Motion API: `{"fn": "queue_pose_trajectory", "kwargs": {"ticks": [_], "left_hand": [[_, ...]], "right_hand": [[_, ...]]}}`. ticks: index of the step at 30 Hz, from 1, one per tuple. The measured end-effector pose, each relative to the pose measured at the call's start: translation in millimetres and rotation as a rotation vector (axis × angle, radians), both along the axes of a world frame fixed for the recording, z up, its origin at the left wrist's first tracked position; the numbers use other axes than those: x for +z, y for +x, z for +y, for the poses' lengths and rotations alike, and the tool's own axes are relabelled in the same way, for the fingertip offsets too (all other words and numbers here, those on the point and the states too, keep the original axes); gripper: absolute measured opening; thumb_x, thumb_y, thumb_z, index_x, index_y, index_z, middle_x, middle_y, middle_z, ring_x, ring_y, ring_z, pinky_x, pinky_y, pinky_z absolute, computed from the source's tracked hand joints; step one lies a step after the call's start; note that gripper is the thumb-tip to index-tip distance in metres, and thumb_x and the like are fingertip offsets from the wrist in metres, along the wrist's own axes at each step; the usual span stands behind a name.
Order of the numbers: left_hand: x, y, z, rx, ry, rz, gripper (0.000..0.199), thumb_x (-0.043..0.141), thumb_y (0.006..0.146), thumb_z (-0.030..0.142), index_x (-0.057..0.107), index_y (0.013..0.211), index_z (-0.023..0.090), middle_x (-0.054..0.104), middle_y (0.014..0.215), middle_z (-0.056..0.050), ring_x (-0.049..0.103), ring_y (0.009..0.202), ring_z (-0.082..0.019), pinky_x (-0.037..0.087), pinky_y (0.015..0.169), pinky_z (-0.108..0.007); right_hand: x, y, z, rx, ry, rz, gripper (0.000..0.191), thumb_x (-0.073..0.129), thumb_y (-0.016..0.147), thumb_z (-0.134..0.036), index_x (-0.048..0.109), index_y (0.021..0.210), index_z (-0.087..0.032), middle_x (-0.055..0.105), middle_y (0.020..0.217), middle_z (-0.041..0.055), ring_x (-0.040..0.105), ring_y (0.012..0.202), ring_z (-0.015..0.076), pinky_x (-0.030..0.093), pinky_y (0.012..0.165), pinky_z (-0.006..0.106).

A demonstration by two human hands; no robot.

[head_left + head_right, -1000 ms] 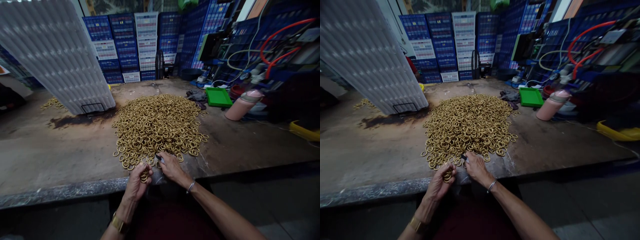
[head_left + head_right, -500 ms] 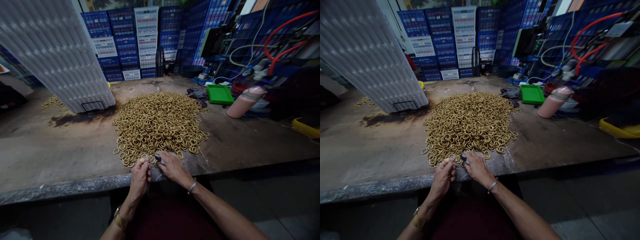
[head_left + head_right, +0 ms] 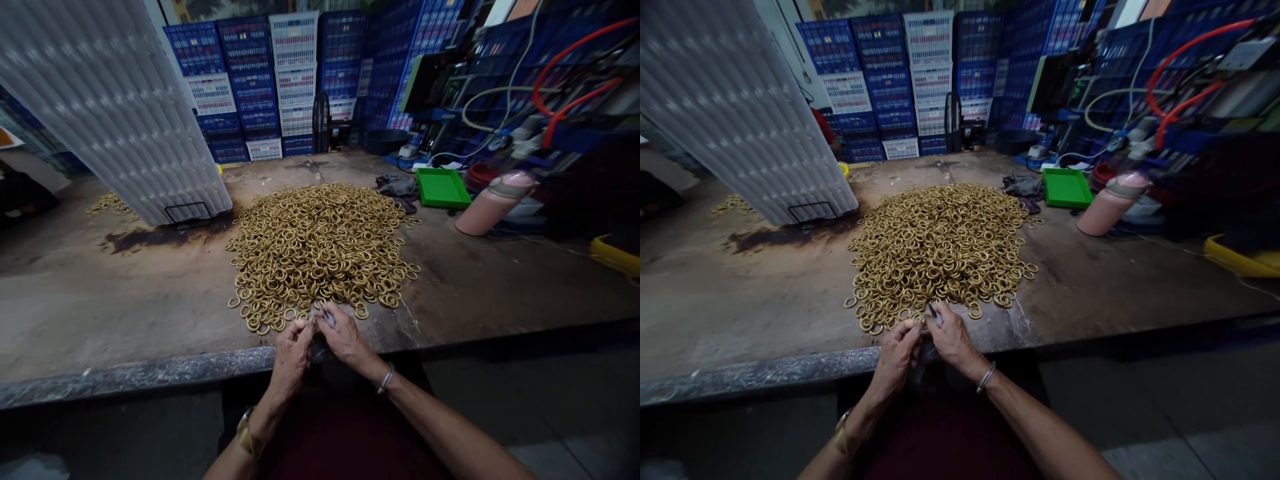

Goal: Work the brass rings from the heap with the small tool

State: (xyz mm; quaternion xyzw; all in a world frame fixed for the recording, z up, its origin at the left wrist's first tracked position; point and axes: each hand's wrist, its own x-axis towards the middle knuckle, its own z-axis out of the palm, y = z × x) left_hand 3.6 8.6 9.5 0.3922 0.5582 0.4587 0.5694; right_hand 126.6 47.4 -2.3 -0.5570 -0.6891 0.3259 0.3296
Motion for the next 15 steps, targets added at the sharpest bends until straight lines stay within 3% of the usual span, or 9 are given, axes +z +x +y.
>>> {"fn": "queue_pose_trajectory", "kwargs": {"ticks": [3,9,12,15], "left_hand": [[1.9,0,1,0.048,0.081,0.071,0.029,0.054,0.076,0.041,0.052,0.061,0.016,0.038,0.048,0.006,0.033,0.044,-0.008,0.029,0.043,-0.018],[2.2,-1,0,0.079,0.291,0.153,0.016,0.059,0.073,0.032,0.062,0.065,0.018,0.055,0.064,0.000,0.047,0.065,-0.015,0.037,0.064,-0.023],[0.4,-1,0,0.047,0.219,0.086,0.019,0.059,0.073,0.036,0.062,0.070,0.017,0.056,0.066,-0.001,0.047,0.062,-0.013,0.038,0.059,-0.022],[0.4,-2,0,-0.038,-0.005,-0.116,0.027,0.057,0.073,0.044,0.054,0.071,0.017,0.049,0.058,0.004,0.038,0.045,-0.007,0.029,0.042,-0.018]], "right_hand": [[6.9,-1,1,0.029,-0.093,0.131,0.010,0.044,0.076,-0.026,0.048,0.069,-0.019,0.046,0.062,-0.0037,0.042,0.057,0.0098,0.035,0.054,0.019],[14.0,2,5,0.069,-0.185,0.225,0.016,0.046,0.075,-0.032,0.052,0.072,-0.018,0.047,0.061,-0.0039,0.042,0.057,0.0095,0.036,0.054,0.019],[11.2,0,5,0.098,-0.176,0.224,0.016,0.047,0.075,-0.031,0.052,0.068,-0.018,0.047,0.060,-0.0040,0.042,0.057,0.0090,0.036,0.054,0.019],[8.6,-2,4,0.089,-0.179,0.232,0.016,0.048,0.073,-0.031,0.051,0.065,-0.017,0.045,0.057,-0.0047,0.040,0.055,0.0086,0.035,0.053,0.019]]}}
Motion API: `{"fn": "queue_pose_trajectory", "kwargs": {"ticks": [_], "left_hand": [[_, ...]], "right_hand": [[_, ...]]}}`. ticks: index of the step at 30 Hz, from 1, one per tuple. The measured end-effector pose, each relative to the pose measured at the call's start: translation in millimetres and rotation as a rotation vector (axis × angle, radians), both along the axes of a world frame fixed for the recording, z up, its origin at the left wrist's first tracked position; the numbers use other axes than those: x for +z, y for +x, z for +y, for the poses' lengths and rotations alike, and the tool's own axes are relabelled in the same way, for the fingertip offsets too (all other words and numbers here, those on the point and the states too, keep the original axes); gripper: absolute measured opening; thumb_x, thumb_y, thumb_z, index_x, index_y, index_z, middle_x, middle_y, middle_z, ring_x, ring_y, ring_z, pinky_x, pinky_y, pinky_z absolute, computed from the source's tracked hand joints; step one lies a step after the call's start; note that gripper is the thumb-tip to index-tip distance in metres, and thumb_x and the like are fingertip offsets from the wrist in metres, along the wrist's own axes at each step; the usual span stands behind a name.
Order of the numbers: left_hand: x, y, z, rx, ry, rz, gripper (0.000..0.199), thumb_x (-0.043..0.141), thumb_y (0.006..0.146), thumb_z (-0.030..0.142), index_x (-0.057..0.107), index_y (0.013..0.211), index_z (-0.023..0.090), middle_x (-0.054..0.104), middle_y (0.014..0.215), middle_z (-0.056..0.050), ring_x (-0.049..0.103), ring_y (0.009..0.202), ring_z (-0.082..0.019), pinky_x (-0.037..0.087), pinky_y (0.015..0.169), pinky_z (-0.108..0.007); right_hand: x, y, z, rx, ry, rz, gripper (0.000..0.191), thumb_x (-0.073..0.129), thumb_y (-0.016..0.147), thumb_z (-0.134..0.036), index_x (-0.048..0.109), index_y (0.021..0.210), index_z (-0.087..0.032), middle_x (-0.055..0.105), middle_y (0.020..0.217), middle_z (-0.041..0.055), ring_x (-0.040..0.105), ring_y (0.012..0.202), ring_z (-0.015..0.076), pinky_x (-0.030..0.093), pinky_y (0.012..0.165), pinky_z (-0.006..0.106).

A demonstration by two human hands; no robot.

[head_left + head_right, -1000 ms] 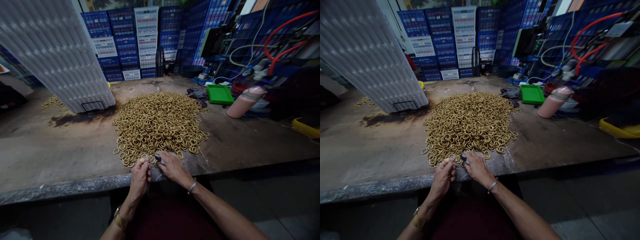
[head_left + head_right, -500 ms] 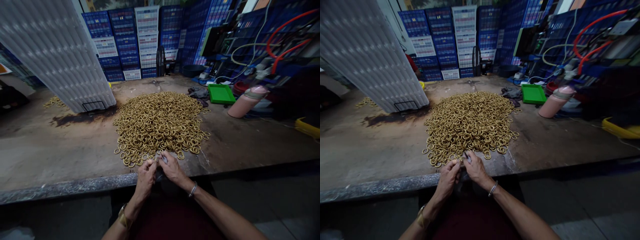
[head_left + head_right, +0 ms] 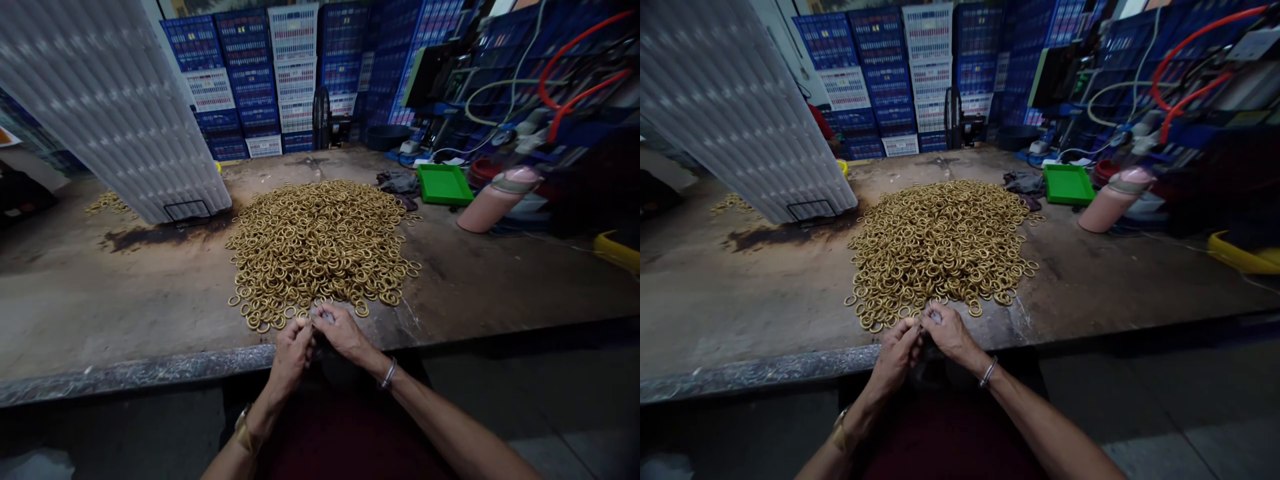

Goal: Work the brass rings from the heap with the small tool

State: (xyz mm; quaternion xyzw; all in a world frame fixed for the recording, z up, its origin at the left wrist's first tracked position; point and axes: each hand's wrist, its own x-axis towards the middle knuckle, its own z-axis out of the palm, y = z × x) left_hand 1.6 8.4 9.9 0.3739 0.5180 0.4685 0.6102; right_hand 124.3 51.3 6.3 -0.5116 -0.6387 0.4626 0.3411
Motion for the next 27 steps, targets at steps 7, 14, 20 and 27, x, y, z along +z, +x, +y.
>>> {"fn": "queue_pose_trajectory", "kwargs": {"ticks": [7,14,20,27], "left_hand": [[7.6,1,-1,-0.037,-0.093,-0.243,0.031,0.060,0.071,0.045,0.047,0.074,0.017,0.047,0.059,0.005,0.034,0.040,-0.003,0.022,0.036,-0.015],[3.6,0,-1,-0.006,-0.018,-0.036,0.032,0.053,0.075,0.049,0.047,0.068,0.018,0.042,0.051,0.007,0.033,0.039,-0.004,0.025,0.037,-0.016],[0.5,-2,-2,-0.005,0.011,0.023,0.030,0.052,0.077,0.046,0.046,0.068,0.018,0.042,0.051,0.007,0.033,0.039,-0.004,0.025,0.037,-0.016],[9.0,-7,-13,-0.049,-0.088,-0.233,0.027,0.056,0.076,0.042,0.047,0.071,0.016,0.045,0.057,0.005,0.033,0.040,-0.003,0.024,0.037,-0.015]], "right_hand": [[-2.4,6,4,-0.049,0.005,-0.036,0.018,0.043,0.078,-0.028,0.054,0.070,-0.017,0.053,0.058,-0.0024,0.045,0.053,0.0093,0.035,0.051,0.019],[-5.0,13,-8,0.208,0.308,-0.399,0.012,0.044,0.074,-0.014,0.054,0.071,-0.019,0.054,0.061,-0.0012,0.043,0.055,0.0105,0.028,0.053,0.021],[-7.8,9,-12,0.245,0.336,-0.511,0.013,0.042,0.073,-0.013,0.053,0.075,-0.019,0.055,0.064,0.0000,0.044,0.057,0.0116,0.024,0.054,0.022],[-3.8,11,-1,0.200,0.261,-0.745,0.021,0.041,0.075,-0.015,0.055,0.091,-0.019,0.061,0.070,0.0030,0.053,0.063,0.0141,0.026,0.056,0.024]]}}
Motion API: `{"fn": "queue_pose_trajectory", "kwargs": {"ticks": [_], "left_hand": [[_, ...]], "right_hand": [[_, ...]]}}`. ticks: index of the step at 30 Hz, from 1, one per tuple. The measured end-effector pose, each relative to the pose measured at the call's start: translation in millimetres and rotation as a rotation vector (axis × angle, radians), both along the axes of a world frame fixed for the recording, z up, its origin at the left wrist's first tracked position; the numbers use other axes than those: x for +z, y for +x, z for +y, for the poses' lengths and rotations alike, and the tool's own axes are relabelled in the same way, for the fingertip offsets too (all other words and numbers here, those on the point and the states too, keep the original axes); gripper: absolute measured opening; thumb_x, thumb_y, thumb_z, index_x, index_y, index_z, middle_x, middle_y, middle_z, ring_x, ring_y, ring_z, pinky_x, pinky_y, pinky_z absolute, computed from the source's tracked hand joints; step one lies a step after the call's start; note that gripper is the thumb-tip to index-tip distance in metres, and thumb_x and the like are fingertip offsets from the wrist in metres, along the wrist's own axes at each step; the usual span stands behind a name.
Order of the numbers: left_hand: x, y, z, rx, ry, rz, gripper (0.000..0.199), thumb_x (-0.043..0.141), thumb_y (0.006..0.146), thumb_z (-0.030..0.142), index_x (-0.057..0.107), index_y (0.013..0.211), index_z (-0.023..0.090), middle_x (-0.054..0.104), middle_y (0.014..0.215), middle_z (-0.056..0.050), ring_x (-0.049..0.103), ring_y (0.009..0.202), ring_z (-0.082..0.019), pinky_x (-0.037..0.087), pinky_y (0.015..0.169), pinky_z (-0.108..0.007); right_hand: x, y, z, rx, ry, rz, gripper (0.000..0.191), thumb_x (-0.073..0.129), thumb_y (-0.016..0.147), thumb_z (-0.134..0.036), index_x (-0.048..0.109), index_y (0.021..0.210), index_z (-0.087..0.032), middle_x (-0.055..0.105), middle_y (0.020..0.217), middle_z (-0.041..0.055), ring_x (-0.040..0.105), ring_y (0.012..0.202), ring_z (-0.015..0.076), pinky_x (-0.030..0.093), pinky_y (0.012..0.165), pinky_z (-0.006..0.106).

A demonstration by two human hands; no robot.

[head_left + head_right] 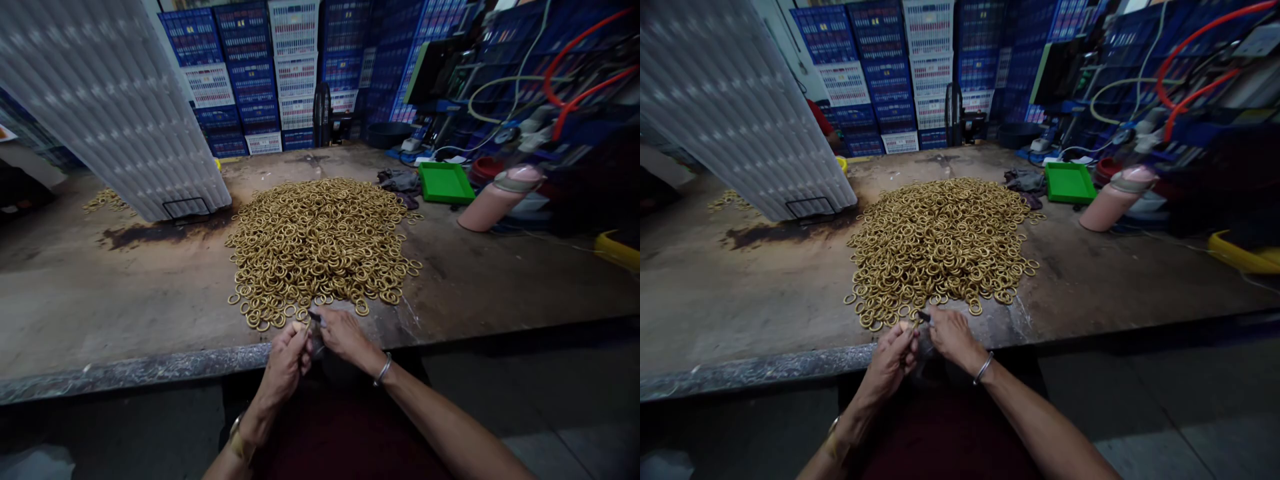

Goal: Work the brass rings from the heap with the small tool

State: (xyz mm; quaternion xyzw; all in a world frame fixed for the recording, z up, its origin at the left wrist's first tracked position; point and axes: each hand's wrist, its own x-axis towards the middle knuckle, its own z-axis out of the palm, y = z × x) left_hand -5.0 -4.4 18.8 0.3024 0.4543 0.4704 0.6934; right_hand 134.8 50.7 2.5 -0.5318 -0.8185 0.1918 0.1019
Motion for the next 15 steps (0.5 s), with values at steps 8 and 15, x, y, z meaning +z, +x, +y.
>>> {"fn": "queue_pose_trajectory", "kwargs": {"ticks": [8,15], "left_hand": [[3.7,-14,-5,0.129,-0.084,-0.231,0.029,0.065,0.070,0.038,0.048,0.069,0.014,0.058,0.074,-0.002,0.044,0.048,-0.005,0.029,0.037,-0.015],[-1.1,-21,-3,0.183,-0.118,-0.326,0.023,0.066,0.069,0.030,0.054,0.082,0.015,0.060,0.072,-0.003,0.051,0.053,-0.009,0.033,0.038,-0.016]], "right_hand": [[-1.5,-15,12,-0.097,0.071,-0.021,0.019,0.040,0.086,-0.032,0.054,0.089,-0.020,0.065,0.081,0.0038,0.059,0.073,0.0148,0.029,0.059,0.023],[5.7,-33,10,-0.143,0.000,-0.154,0.022,0.042,0.083,-0.032,0.053,0.097,-0.019,0.065,0.084,0.0072,0.058,0.076,0.0181,0.029,0.060,0.025]]}}
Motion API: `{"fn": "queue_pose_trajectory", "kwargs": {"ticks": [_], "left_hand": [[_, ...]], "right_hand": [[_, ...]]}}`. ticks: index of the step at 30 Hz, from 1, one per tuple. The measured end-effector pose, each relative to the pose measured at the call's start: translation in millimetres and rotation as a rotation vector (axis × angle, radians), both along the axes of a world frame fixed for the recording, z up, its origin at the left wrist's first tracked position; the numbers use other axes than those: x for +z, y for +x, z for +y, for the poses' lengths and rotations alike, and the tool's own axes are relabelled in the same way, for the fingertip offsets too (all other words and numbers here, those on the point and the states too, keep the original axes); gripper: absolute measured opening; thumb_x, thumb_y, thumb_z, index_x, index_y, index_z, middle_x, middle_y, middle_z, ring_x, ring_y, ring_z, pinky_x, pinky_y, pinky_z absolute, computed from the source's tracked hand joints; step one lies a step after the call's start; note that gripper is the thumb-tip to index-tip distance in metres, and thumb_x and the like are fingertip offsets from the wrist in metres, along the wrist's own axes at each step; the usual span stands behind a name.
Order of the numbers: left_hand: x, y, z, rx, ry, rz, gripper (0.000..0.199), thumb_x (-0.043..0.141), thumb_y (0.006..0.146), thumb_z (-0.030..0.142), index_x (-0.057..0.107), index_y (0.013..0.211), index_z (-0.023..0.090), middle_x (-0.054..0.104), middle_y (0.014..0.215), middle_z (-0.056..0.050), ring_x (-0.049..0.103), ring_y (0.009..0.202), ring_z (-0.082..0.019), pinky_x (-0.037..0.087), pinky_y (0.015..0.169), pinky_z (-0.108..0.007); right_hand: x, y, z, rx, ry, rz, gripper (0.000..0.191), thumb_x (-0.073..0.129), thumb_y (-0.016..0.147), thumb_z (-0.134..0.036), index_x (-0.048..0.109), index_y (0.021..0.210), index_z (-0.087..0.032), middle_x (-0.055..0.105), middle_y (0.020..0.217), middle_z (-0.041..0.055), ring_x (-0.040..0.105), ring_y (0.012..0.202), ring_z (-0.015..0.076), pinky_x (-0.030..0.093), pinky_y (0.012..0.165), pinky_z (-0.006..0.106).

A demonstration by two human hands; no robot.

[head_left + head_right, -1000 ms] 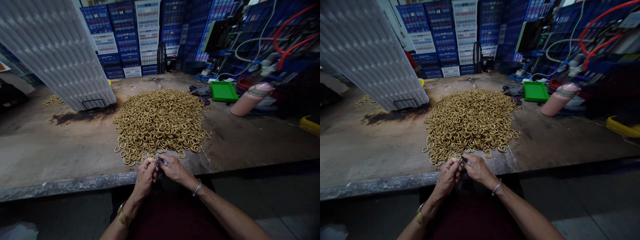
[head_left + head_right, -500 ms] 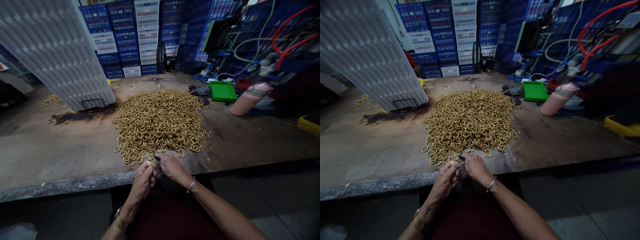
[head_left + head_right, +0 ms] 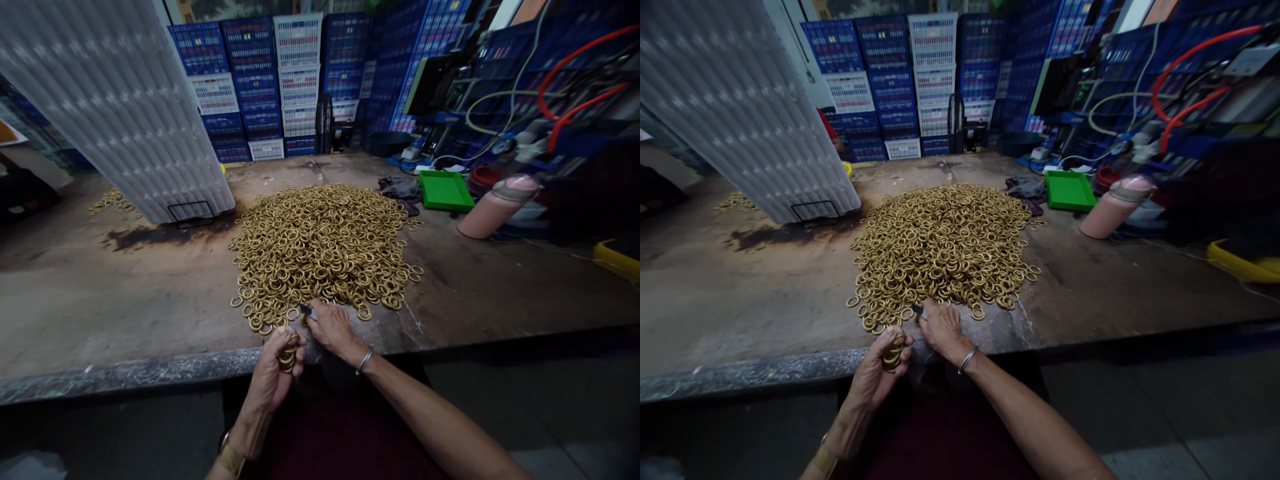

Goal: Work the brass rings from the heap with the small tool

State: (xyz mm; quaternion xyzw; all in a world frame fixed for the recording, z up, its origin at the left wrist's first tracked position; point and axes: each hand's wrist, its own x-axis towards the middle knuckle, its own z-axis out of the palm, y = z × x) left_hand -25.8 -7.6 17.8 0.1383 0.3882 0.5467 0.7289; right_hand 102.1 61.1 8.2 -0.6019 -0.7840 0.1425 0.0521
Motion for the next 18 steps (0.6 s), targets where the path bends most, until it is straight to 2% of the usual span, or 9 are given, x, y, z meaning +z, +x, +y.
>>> {"fn": "queue_pose_trajectory", "kwargs": {"ticks": [4,7,10,14,18], "left_hand": [[-0.3,-2,3,-0.006,-0.015,-0.105,0.022,0.068,0.066,0.025,0.057,0.082,0.014,0.058,0.070,-0.002,0.053,0.056,-0.009,0.034,0.040,-0.016],[-2.1,-1,5,0.015,-0.039,-0.129,0.021,0.070,0.064,0.026,0.055,0.072,0.012,0.058,0.070,-0.003,0.054,0.058,-0.010,0.032,0.039,-0.015],[-3.7,3,9,0.037,-0.053,-0.091,0.025,0.072,0.062,0.025,0.052,0.070,0.013,0.058,0.070,-0.002,0.054,0.059,-0.010,0.032,0.039,-0.014],[-5.1,11,13,0.069,0.018,0.104,0.028,0.070,0.064,0.032,0.051,0.074,0.015,0.052,0.063,0.003,0.049,0.050,-0.006,0.029,0.036,-0.013],[-8.1,18,16,0.048,0.074,0.375,0.034,0.064,0.069,0.041,0.053,0.091,0.018,0.049,0.060,0.006,0.042,0.043,-0.004,0.028,0.034,-0.013]], "right_hand": [[-0.7,3,5,-0.009,0.026,0.054,0.020,0.043,0.080,-0.028,0.055,0.093,-0.019,0.065,0.078,0.0057,0.057,0.069,0.0164,0.026,0.056,0.025],[-7.1,7,8,-0.043,0.066,0.184,0.015,0.045,0.078,-0.026,0.057,0.085,-0.020,0.063,0.070,0.0020,0.053,0.061,0.0130,0.025,0.054,0.023],[-13.0,11,11,-0.099,0.061,0.355,0.012,0.046,0.076,-0.025,0.056,0.072,-0.019,0.056,0.060,-0.0016,0.045,0.053,0.0100,0.024,0.051,0.021],[-13.8,16,7,-0.068,0.049,0.582,0.012,0.046,0.074,-0.024,0.052,0.066,-0.018,0.049,0.056,-0.0037,0.041,0.052,0.0086,0.027,0.050,0.019],[-11.0,18,-1,-0.010,0.089,0.617,0.011,0.046,0.073,-0.024,0.051,0.065,-0.018,0.046,0.056,-0.0040,0.040,0.053,0.0086,0.028,0.052,0.019]]}}
